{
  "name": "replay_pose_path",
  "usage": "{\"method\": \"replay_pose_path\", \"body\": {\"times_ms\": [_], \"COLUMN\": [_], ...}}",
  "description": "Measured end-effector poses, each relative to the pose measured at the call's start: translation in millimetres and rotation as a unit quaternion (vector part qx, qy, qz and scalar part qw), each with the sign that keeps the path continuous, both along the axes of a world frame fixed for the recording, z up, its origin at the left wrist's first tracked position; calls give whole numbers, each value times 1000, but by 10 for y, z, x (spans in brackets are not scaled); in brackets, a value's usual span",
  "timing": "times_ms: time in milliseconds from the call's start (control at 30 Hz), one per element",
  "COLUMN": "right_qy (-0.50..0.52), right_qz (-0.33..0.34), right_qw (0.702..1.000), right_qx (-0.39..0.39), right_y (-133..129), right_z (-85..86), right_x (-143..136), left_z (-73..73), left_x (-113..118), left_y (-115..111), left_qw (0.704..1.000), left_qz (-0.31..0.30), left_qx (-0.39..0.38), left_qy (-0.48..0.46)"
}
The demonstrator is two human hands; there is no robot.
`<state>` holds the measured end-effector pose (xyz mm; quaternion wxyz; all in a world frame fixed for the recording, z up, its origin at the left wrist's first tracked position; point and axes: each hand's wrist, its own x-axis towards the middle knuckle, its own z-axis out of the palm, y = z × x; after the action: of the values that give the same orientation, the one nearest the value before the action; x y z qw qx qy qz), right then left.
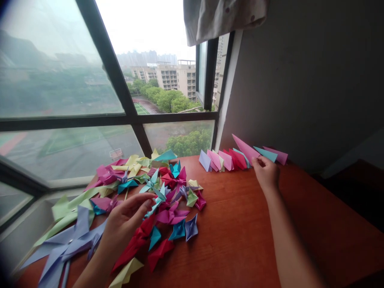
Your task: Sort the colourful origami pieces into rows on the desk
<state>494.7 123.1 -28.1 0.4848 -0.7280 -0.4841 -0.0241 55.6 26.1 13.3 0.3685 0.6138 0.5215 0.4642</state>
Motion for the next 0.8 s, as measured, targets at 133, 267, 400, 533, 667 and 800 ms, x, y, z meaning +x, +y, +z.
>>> {"method": "replay_pose_path", "body": {"times_ms": [133,267,400,533,667,800], "right_qy": [-42,-103,-131,-140,-120,-89], "right_qz": [-56,-78,-78,-68,-67,-52], "right_qw": [997,987,981,980,984,993], "right_qx": [-37,-94,-120,-126,-112,-64], "right_y": [153,286,369,415,373,251], "right_z": [-75,-188,-301,-368,-356,-257], "right_x": [376,557,609,607,551,354], "left_z": [9,15,13,14,12,0], "left_x": [17,30,26,21,21,24], "left_y": [-34,-47,-43,-39,-36,-36], "left_qw": [1000,1000,1000,1000,1000,1000], "left_qz": [-10,-10,-9,-4,-8,-9], "left_qx": [7,11,10,11,11,15], "left_qy": [12,10,6,12,11,7]}}
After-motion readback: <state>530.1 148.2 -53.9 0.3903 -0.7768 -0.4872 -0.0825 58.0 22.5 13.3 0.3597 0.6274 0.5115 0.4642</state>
